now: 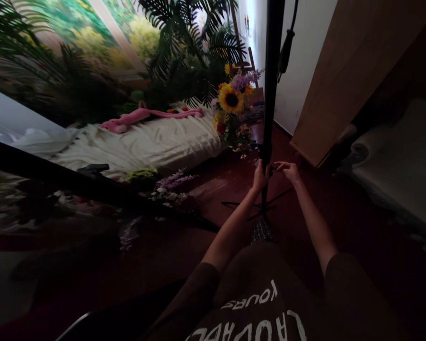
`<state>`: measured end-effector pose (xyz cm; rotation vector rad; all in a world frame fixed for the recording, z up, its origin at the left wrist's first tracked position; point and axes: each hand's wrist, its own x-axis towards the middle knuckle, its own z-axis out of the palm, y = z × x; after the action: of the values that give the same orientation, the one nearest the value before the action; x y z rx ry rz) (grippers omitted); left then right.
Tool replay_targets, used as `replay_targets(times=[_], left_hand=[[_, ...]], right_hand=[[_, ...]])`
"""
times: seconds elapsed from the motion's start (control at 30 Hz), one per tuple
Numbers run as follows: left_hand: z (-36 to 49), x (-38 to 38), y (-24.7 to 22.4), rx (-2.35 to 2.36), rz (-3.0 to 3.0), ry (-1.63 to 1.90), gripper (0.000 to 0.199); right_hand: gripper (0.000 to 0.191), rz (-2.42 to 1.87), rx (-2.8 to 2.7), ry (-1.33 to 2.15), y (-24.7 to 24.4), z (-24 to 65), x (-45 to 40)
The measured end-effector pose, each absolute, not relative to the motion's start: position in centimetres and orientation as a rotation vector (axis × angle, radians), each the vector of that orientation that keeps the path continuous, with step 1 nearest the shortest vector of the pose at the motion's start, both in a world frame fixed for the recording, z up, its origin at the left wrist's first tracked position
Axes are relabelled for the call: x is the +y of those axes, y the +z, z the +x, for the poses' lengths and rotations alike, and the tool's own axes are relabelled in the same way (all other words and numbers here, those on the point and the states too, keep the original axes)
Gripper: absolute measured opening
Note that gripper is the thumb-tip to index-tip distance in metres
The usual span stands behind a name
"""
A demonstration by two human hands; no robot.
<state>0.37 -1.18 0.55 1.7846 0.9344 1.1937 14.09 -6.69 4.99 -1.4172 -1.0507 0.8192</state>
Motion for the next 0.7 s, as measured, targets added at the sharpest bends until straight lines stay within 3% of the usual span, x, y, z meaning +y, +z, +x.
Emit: replay_targets(times=[0.17, 0.27, 0.37, 0.5, 0.7], left_hand=[[0.4, -1.3, 0.7, 0.929, 1.769, 1.227, 0.038], [0.4, -1.3, 0.8, 0.918, 1.745, 1.205, 0.039], [0.3, -1.2, 0.7, 0.910, 1.707, 1.189, 0.049], [0.2, -1.1, 0.5, 0.884, 1.682, 1.136, 0.066], [0.3, -1.0, 0.6, 0.858, 1.695, 1.172, 0.063]], right_hand=[[0.018, -1.319, -1.162, 0.519, 7.8, 12.7, -6.1], [0.059, -1.312, -1.326, 0.401, 10.2, 10.9, -4.8], [0.076, -1.391, -1.463, 0.253, 11.2, 9.3, -3.1], [0.070, -1.584, -1.411, 0.121, 9.7, 7.8, -2.3], [0.057, -1.581, -1.416, 0.070, 8.7, 7.1, -2.6]])
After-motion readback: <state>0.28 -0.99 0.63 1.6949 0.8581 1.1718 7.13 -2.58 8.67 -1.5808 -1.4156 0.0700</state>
